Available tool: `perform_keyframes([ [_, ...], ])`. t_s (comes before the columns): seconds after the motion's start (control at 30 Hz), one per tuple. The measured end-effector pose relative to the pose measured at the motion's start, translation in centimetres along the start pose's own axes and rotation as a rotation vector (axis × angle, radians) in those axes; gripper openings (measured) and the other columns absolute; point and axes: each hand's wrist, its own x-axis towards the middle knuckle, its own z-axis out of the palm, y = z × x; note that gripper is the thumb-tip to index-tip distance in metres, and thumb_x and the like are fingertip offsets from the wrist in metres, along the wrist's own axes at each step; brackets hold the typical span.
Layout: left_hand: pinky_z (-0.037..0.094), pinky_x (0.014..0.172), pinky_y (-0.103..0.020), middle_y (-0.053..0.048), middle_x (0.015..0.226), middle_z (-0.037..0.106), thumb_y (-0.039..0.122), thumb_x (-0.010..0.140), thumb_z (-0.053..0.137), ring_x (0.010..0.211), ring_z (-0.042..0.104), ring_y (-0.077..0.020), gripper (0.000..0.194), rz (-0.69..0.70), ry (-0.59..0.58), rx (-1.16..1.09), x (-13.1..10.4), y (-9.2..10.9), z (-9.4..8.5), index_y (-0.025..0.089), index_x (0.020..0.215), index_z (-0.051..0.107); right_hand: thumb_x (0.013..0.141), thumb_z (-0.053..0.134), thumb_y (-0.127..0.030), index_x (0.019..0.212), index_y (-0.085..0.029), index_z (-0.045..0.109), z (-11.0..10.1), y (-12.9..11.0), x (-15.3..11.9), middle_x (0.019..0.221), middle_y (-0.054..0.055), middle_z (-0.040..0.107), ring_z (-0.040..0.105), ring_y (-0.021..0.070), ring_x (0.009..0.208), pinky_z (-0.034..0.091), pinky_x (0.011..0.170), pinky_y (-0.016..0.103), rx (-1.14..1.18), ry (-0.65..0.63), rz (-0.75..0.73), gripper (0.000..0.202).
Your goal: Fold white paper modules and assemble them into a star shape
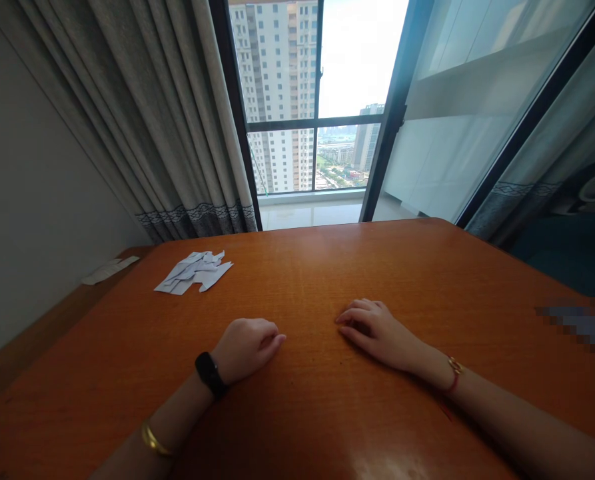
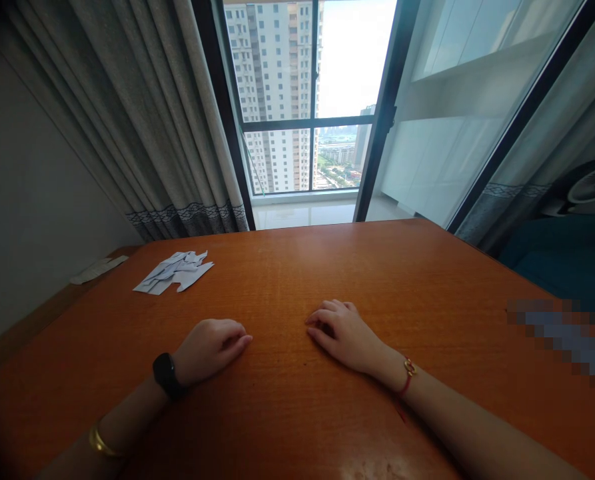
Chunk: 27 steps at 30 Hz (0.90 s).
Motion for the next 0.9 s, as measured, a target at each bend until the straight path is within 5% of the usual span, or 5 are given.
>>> perform_keyframes([
  [0.9,0.038,0.064,-0.025,-0.001,0.080,0.069,0.039,0.093,0.042,0.073,0.063,-0.0158,0.028,-0.033,-0.019,-0.049,-0.04,-0.01,0.00,0.023,0.086,0.064,0.089,0.053,-0.035,0.095,-0.026,0.067,-0.08,-0.30,0.02,0.102,0.006,0.066,0.058,0.0215,0.096,0.037,0.089,0.043,-0.014,-0.023,0.020,0.017],
])
